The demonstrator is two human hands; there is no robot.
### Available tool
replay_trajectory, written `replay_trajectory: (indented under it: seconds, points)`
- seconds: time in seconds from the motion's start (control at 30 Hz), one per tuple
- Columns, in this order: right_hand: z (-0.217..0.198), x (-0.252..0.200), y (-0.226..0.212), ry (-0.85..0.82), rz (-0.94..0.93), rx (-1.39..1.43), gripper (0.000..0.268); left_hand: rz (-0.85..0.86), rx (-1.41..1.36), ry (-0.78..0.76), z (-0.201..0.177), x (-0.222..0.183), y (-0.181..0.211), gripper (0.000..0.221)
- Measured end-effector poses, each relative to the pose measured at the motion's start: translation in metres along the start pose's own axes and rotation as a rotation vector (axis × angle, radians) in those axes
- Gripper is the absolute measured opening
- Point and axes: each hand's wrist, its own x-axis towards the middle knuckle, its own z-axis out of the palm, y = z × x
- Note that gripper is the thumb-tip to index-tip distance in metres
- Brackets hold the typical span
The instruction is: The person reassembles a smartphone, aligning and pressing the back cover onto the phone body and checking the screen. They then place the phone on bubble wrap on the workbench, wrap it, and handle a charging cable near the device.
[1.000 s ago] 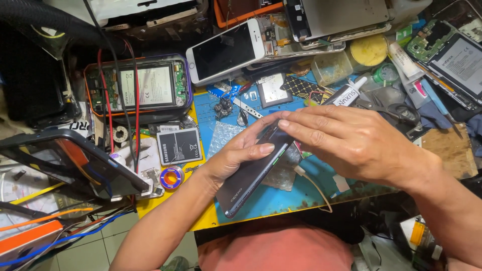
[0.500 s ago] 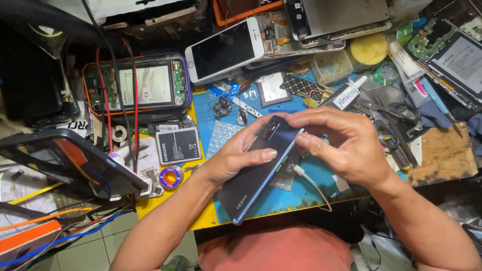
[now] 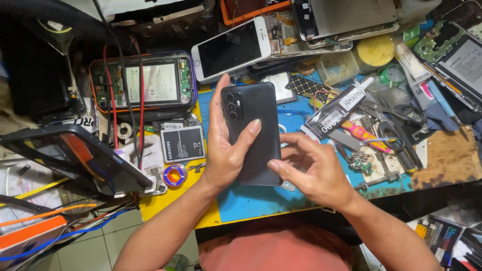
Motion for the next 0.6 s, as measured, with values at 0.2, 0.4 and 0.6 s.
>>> replay_trajectory:
  seconds: [0.2, 0.4, 0.6]
  points:
    - [-0.019, 0.007, 0.012, 0.063, -0.232, -0.025, 0.040, -0.279, -0.529, 0.011, -0.001, -0.001, -0.028, 0.030]
    - [-0.039, 0.014, -0.025, 0.141, -0.473, -0.282, 0.018, -0.110, -0.520, -0.142, -0.017, 0.009, -0.040, 0.023]
    - [-0.028, 0.007, -0.038, 0.269, -0.652, -0.454, 0.017, -0.183, -0.506, -0.166, -0.006, 0.006, -0.027, 0.072]
